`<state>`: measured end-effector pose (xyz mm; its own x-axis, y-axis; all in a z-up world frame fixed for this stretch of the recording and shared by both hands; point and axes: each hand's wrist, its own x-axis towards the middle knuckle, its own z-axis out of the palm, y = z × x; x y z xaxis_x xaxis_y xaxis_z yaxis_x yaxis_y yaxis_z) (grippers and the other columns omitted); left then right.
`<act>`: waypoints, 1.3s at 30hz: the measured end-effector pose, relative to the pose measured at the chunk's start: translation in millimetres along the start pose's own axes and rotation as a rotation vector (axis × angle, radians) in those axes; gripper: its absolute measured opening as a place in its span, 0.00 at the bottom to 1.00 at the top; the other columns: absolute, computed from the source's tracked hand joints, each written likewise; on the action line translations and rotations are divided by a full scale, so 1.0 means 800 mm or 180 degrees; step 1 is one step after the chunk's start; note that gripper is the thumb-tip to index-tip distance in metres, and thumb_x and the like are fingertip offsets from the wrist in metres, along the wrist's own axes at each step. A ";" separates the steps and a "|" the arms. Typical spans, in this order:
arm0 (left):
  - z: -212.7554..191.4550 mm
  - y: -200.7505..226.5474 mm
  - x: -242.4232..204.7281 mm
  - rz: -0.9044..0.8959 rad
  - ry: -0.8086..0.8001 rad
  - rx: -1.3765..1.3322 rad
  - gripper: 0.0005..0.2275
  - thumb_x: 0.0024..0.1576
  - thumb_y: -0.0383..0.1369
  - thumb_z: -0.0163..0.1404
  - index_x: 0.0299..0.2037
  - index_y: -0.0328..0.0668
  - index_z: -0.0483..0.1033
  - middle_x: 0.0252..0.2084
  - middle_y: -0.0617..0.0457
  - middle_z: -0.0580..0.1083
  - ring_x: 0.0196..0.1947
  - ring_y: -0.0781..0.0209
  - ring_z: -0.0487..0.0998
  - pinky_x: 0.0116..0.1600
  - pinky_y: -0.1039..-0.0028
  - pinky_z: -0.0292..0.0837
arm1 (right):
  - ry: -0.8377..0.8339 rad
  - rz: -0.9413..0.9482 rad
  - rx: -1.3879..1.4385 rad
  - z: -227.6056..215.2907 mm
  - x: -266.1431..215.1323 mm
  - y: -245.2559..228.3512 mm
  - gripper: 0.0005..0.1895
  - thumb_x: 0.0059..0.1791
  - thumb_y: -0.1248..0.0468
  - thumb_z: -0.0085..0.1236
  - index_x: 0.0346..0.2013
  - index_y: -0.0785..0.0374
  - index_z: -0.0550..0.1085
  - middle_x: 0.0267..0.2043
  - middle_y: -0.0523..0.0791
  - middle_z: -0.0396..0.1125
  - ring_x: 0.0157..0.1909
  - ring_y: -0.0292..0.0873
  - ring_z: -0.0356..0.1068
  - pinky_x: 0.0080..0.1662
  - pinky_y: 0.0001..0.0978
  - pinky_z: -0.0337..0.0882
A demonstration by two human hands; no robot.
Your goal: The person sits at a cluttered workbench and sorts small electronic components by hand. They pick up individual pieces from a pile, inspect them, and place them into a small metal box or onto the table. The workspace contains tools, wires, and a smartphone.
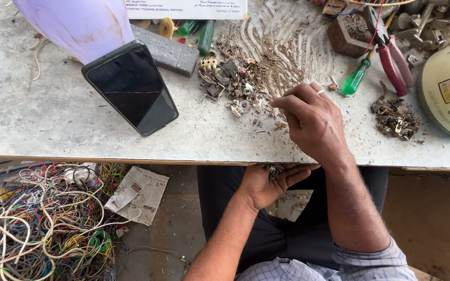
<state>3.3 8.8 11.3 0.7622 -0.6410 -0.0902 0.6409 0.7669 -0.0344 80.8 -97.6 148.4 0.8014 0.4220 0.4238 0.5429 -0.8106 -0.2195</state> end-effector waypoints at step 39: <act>0.002 -0.004 0.007 0.0265 0.0757 0.0629 0.29 0.67 0.46 0.42 0.71 0.29 0.59 0.70 0.28 0.63 0.71 0.25 0.60 0.69 0.50 0.63 | 0.3162 0.2409 -0.0772 -0.188 -0.308 0.324 0.13 0.52 0.73 0.68 0.49 0.64 0.74 0.44 0.46 0.72 0.42 0.39 0.70 0.46 0.30 0.73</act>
<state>5.8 2.9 12.8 0.7851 -0.5330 -0.3155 0.6002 0.7805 0.1749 -13.5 -473.0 118.9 0.3007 -0.5762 0.7600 -0.1099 -0.8125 -0.5725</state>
